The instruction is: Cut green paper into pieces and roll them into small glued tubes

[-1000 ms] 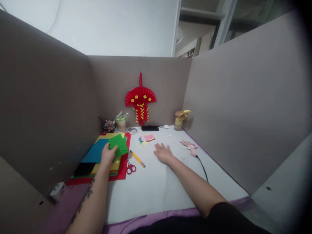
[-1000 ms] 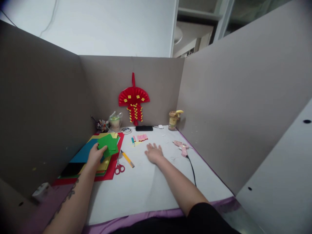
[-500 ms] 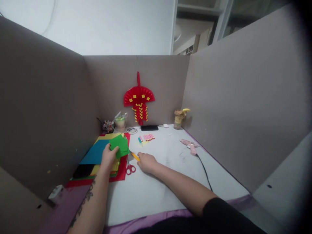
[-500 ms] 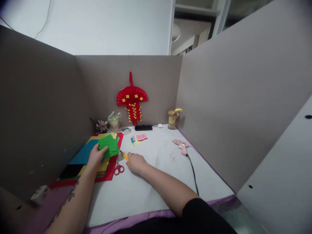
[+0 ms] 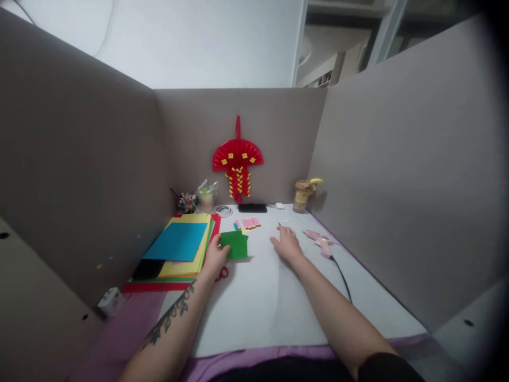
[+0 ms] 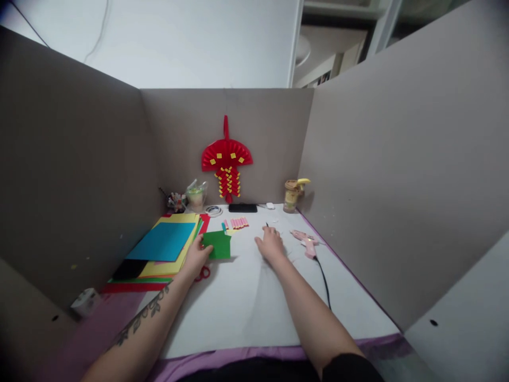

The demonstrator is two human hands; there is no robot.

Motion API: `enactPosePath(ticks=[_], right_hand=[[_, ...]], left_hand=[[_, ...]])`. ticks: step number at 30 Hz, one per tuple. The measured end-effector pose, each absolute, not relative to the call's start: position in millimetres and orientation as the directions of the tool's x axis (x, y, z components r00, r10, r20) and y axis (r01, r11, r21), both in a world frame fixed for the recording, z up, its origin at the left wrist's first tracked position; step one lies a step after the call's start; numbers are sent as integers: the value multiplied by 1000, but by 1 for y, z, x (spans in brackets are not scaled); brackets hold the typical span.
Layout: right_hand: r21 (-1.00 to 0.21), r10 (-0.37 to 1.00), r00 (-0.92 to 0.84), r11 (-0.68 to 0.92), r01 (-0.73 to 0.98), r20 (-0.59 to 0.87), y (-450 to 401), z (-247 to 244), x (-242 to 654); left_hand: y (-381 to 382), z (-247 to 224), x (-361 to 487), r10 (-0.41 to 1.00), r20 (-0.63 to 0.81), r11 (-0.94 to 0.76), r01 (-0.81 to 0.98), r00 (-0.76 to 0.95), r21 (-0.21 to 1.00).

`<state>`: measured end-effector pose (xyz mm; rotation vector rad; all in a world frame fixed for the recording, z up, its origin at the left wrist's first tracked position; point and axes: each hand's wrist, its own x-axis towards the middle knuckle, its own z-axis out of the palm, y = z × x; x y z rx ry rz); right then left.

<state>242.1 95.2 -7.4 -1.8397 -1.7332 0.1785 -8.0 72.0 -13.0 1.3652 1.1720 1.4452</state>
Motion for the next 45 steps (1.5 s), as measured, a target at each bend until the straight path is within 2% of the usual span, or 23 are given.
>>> enactPosePath(ticks=[2,4,6,10,13,16,20,22,27,30,33,37,39,42,45], right_hand=[[-673,946,-31,253,695,323,90,-12,223],[-782,934,-168,355,513,314,86,-16,201],[-829,928,-193,372,418,319,85,-20,185],[-879,949,-113,314,359,293,88,-26,177],[-895,952,-114,304,326,283,87,-29,182],[-892,952,-137,304,335,273,86,-30,185],[-816,965,-91,258,518,247,87,-36,191],[-766,971,-101,235,598,219,88,-38,194],[-739,949,-140,308,599,282,85,-34,192],[-775,946,-137,321,545,295,81,-29,186],[-808,935,-125,350,474,332,76,-26,182],[-656,851,-233,514,553,470,70,-22,182],[-612,850,-240,509,605,469,70,-21,184],[-693,882,-200,461,554,426,72,-23,184],[-865,930,-201,361,349,307,74,-27,179]], left_hand=[[70,-14,0,950,310,-307,71,-42,949],[69,-15,5,937,348,-348,99,17,932],[69,-18,6,937,337,-346,113,90,932],[73,-28,1,956,249,-276,190,154,942],[74,-31,-2,966,214,-243,230,147,942],[71,-29,-1,963,212,-238,155,167,959],[65,-20,4,918,303,-295,-72,256,953],[64,-19,6,887,352,-333,-115,300,936],[74,-29,4,935,272,-282,9,228,959],[77,-32,3,950,219,-234,40,224,972],[73,-30,5,940,237,-260,66,247,963],[69,-27,8,919,289,-325,100,268,940],[69,-28,8,916,293,-330,100,274,939],[71,-30,6,928,271,-308,114,257,945],[71,-31,6,943,251,-286,145,218,947]])
